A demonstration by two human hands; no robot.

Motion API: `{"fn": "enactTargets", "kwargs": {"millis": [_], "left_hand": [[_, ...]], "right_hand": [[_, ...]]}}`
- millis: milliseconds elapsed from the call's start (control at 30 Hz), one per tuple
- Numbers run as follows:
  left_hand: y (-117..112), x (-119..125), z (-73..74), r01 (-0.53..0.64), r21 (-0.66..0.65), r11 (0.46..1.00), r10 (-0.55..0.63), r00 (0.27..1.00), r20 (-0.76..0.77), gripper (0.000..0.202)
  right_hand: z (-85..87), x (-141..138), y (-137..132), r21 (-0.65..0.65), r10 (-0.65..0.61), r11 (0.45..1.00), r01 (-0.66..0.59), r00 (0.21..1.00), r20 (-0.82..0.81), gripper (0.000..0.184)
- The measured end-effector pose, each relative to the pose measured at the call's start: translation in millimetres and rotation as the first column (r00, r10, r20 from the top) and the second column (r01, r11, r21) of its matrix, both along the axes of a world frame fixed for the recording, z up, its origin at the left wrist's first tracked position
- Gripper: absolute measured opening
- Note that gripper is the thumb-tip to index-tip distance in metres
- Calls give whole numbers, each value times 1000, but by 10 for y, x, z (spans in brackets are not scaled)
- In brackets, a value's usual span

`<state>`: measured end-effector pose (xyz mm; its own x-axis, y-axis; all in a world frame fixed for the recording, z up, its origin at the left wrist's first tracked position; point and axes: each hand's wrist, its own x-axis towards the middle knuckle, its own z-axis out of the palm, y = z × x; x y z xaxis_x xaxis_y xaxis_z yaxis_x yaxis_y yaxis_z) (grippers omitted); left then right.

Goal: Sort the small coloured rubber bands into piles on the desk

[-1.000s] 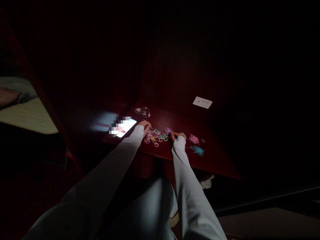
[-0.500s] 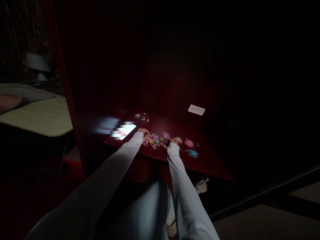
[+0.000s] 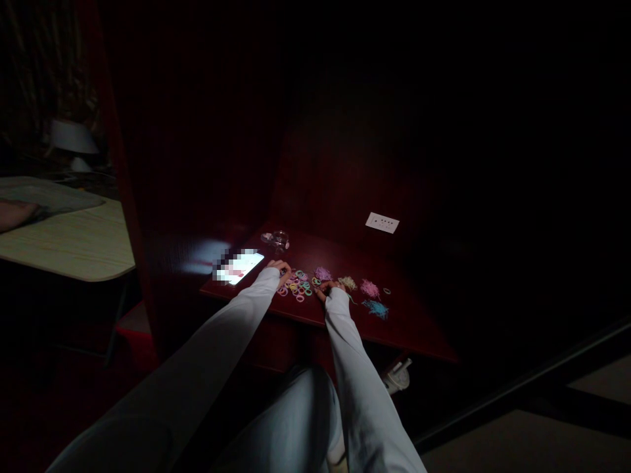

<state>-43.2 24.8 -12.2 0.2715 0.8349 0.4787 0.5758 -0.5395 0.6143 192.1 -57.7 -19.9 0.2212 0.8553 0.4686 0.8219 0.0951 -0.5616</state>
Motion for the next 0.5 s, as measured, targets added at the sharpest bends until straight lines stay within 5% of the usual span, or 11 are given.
{"fn": "enactTargets", "kwargs": {"millis": [233,500], "left_hand": [[55,30,3,-18,21,1000,18,1000,-23,10],[-2,14,99,-23,-43,999,23,1000,2,10]], "right_hand": [[45,-39,62,-57,180,981,-184,981,-69,15],[-34,-45,256,45,130,991,-127,988,-83,14]]}}
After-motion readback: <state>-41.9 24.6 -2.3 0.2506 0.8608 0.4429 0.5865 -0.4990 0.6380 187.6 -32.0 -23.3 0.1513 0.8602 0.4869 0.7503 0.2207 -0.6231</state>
